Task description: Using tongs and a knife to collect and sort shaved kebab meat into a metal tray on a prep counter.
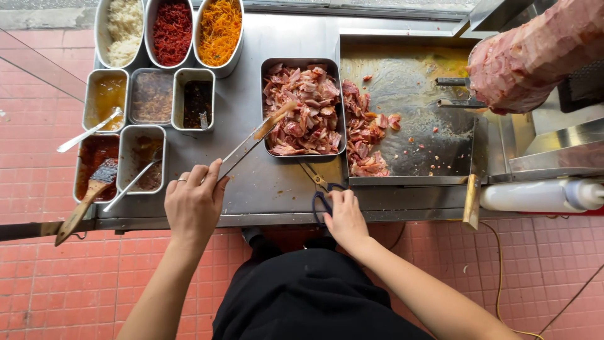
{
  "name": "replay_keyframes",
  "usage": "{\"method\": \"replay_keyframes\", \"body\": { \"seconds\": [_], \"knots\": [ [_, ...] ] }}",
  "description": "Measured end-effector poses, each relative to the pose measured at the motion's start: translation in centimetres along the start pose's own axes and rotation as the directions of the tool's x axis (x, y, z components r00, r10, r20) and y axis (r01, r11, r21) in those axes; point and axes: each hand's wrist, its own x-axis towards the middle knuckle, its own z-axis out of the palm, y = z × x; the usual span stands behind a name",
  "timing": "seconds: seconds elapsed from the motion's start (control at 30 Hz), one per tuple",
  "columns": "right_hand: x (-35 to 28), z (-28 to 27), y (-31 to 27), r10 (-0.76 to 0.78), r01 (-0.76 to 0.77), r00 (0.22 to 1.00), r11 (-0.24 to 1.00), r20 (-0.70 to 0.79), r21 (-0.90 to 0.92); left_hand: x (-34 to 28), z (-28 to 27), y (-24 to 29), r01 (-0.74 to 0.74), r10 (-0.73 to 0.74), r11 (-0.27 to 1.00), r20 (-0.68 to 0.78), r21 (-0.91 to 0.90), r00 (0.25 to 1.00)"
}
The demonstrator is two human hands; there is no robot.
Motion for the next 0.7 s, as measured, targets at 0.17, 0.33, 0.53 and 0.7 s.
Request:
{"method": "replay_keyframes", "body": {
  "seconds": [0.17,0.33,0.53,0.7],
  "knots": [
    [-0.1,-1.1,1.6,-0.042,0.041,0.997,0.999,-0.063,-0.028,0.6,0.0,-0.4,-0.11,0.109,0.99,0.01,0.088,0.994],
    [1.0,-0.2,3.8,-0.046,0.049,0.998,0.996,0.048,-0.072,1.1,-0.1,-1.0,-0.232,0.235,0.96,-0.004,0.16,0.972],
    [1.5,-2.0,5.3,-0.021,0.048,0.983,0.988,0.18,-0.145,1.3,-0.6,-1.1,-0.306,0.33,0.928,-0.085,0.215,0.94],
    [1.3,-3.9,5.1,-0.019,0.052,0.967,0.991,0.255,-0.122,1.4,-0.7,-0.4,-0.306,0.33,0.932,-0.103,0.193,0.938]
  ]
}}
